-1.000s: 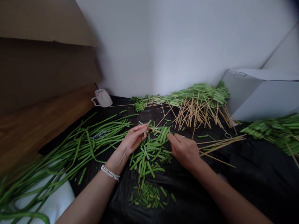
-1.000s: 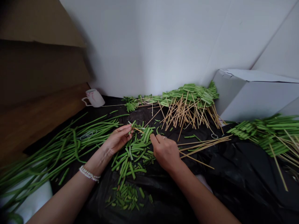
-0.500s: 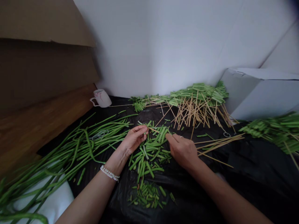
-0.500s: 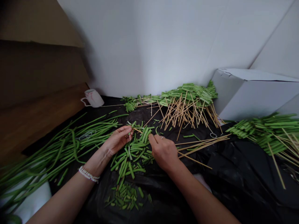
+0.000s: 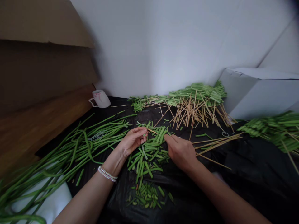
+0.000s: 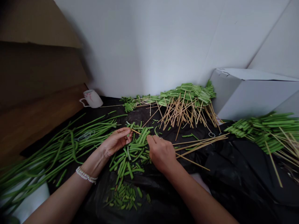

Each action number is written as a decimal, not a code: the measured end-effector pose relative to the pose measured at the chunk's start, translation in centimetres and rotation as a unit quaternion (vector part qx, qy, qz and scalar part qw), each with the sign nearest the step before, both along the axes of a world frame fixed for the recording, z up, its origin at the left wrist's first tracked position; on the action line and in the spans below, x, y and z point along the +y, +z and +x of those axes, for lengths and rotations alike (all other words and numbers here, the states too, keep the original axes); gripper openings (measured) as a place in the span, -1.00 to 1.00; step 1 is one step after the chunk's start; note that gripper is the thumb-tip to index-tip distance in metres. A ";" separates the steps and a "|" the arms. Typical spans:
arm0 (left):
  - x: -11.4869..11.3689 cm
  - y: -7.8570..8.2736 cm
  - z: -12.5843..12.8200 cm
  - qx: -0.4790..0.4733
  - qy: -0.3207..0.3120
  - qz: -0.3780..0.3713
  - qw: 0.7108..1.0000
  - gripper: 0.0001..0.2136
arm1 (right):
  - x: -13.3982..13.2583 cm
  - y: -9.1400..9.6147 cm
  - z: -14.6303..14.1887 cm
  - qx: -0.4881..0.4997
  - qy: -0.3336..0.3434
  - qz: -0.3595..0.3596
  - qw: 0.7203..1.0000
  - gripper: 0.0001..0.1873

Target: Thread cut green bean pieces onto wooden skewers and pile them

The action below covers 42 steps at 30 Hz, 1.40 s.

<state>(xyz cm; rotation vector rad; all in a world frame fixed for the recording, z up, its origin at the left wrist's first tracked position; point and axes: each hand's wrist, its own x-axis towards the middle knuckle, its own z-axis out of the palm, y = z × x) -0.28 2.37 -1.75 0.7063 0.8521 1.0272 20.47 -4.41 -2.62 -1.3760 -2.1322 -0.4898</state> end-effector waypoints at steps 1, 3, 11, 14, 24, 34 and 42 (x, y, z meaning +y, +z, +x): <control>-0.1 0.1 0.1 0.003 -0.001 -0.002 1.000 -0.87 | 0.0 0.0 0.0 -0.006 0.002 0.010 1.000 -0.74; -0.1 0.2 0.2 0.007 -0.004 -0.005 1.000 -0.86 | 0.0 -0.1 0.0 -0.018 0.008 0.032 0.999 -0.72; -0.3 0.6 0.2 0.031 0.001 0.028 0.999 -0.81 | 0.0 0.1 -0.2 0.047 0.003 -0.092 0.995 -0.75; -0.5 0.6 0.3 0.043 0.001 0.041 0.998 -0.80 | -0.1 0.2 -0.2 0.017 0.007 -0.039 0.999 -0.73; -1.5 0.5 2.3 0.085 -0.027 0.095 0.991 -0.80 | 0.4 0.1 -0.3 -0.024 0.028 0.051 0.998 -0.71; -1.5 0.1 1.7 0.158 -0.059 0.179 0.969 -0.84 | 0.2 0.3 -0.1 0.000 0.012 -0.022 1.000 -0.72; -0.9 0.3 1.0 0.204 -0.046 0.220 0.953 -0.81 | 0.5 0.8 0.7 -0.002 -0.008 -0.007 1.000 -0.69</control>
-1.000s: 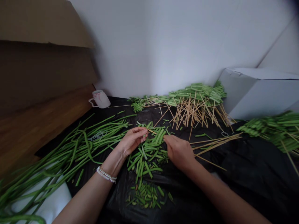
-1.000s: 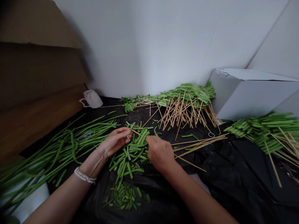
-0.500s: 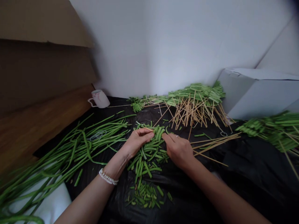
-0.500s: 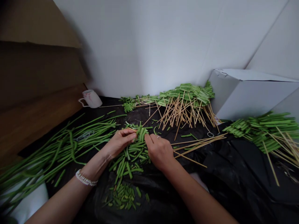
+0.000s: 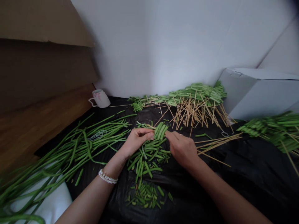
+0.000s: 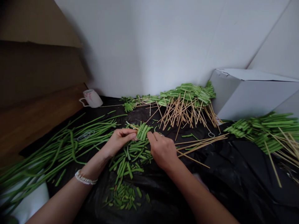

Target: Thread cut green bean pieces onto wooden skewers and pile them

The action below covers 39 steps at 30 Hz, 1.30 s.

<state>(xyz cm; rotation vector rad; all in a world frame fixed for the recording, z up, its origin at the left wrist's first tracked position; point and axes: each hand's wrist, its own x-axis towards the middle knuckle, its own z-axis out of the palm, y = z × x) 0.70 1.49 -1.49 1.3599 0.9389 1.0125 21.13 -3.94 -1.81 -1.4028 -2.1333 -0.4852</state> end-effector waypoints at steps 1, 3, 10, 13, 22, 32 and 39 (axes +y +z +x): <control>0.2 -0.1 -0.2 0.014 0.030 0.013 0.999 -0.81 | 0.1 0.0 0.3 -0.006 -0.015 0.025 1.000 -0.68; 0.8 -0.3 -0.6 0.052 0.100 0.046 0.993 -0.84 | 0.4 0.1 0.7 -0.015 -0.056 0.060 0.997 -0.69; 1.7 -1.9 -1.5 0.212 0.144 0.212 0.943 -0.75 | 0.5 0.0 0.6 -0.101 -0.119 -0.084 0.984 -0.83; 1.7 -2.6 -1.6 0.274 0.099 0.244 0.925 -0.64 | 0.5 0.0 0.4 -0.114 -0.133 -0.122 0.977 -0.84; 1.2 -1.4 -1.1 0.239 0.129 0.204 0.941 -0.87 | 0.5 0.0 0.4 -0.114 -0.056 -0.109 0.986 -0.84; 1.1 -2.0 -1.2 0.291 0.042 0.258 0.920 -0.73 | 0.5 -0.1 0.7 -0.045 -0.036 0.040 0.998 -0.73; 0.7 -2.4 -1.0 0.488 0.015 0.320 0.812 -0.70 | 0.4 -0.2 0.5 -0.039 -0.032 0.015 0.999 -0.74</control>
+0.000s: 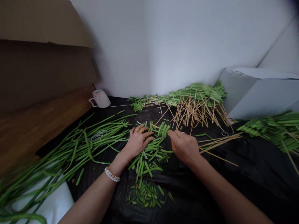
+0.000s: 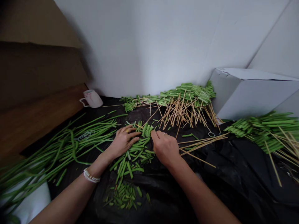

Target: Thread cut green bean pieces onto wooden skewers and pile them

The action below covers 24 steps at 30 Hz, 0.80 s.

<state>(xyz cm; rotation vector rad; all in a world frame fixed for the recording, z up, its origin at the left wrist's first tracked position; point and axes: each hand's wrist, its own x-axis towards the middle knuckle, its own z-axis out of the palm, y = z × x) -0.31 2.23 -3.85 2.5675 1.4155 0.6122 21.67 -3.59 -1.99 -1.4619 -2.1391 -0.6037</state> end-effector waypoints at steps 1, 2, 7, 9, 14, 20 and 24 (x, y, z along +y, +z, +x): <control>0.0 -0.1 0.0 0.018 0.002 0.013 1.000 -0.70 | 0.0 0.0 0.0 -0.001 0.000 -0.003 1.000 -0.73; 0.0 -0.1 0.0 0.027 0.004 0.024 0.999 -0.71 | 0.0 -0.1 0.0 -0.001 0.000 -0.005 1.000 -0.73; 0.1 0.0 0.1 -0.011 0.012 0.071 0.997 -0.75 | 0.1 -0.2 0.0 0.000 0.001 -0.002 1.000 -0.74; 0.1 0.3 0.0 -0.039 0.022 0.079 0.996 -0.75 | 0.2 -0.2 0.0 0.002 0.001 0.000 1.000 -0.74; 0.2 0.4 0.0 -0.054 0.080 0.078 0.992 -0.69 | 0.2 -0.3 0.0 0.005 -0.002 -0.001 1.000 -0.74; 0.0 0.1 0.1 -0.017 0.024 0.056 0.998 -0.72 | 0.2 -0.4 -0.1 0.011 0.002 0.007 1.000 -0.75; 0.1 -0.2 0.2 -0.003 0.000 0.021 1.000 -0.68 | 0.1 -0.3 -0.2 0.015 0.005 0.003 1.000 -0.74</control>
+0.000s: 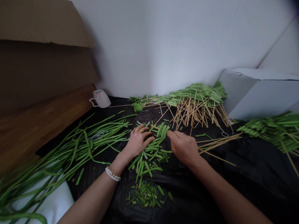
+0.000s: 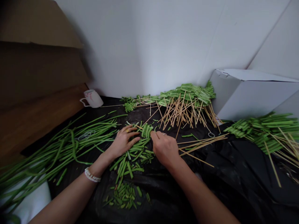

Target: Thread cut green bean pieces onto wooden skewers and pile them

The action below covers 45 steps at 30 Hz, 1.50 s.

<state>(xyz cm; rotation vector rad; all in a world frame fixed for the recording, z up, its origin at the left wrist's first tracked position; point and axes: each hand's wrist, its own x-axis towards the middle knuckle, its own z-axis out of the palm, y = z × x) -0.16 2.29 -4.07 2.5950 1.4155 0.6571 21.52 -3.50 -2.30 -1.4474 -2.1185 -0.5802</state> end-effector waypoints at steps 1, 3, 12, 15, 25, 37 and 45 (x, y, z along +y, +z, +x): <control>0.1 -0.1 0.0 -0.003 -0.001 0.001 1.000 -0.69 | 0.0 0.0 0.0 0.000 0.000 -0.001 1.000 -0.74; 0.2 -0.2 0.0 -0.017 -0.004 0.013 1.000 -0.73 | 0.0 0.1 0.0 -0.001 0.001 -0.001 1.000 -0.74; 0.1 1.1 -0.8 -0.047 0.106 0.056 0.992 -0.94 | -0.1 0.1 0.0 0.000 0.002 0.007 1.000 -0.73; 0.1 1.0 -0.8 -0.033 0.113 0.046 0.992 -0.88 | -0.1 0.1 -0.1 0.002 0.004 0.010 1.000 -0.73; 0.7 1.0 -0.5 -0.215 0.101 0.016 0.971 -0.77 | -0.2 0.2 -0.2 0.016 0.022 0.018 0.999 -0.73; 0.0 2.1 0.2 -0.586 0.042 -0.340 0.735 -0.70 | -0.3 0.2 -0.2 0.012 0.035 0.030 0.999 -0.73; -0.1 2.3 0.4 -0.594 0.049 -0.345 0.725 -0.68 | -0.3 0.2 -0.3 0.009 0.028 0.033 0.999 -0.72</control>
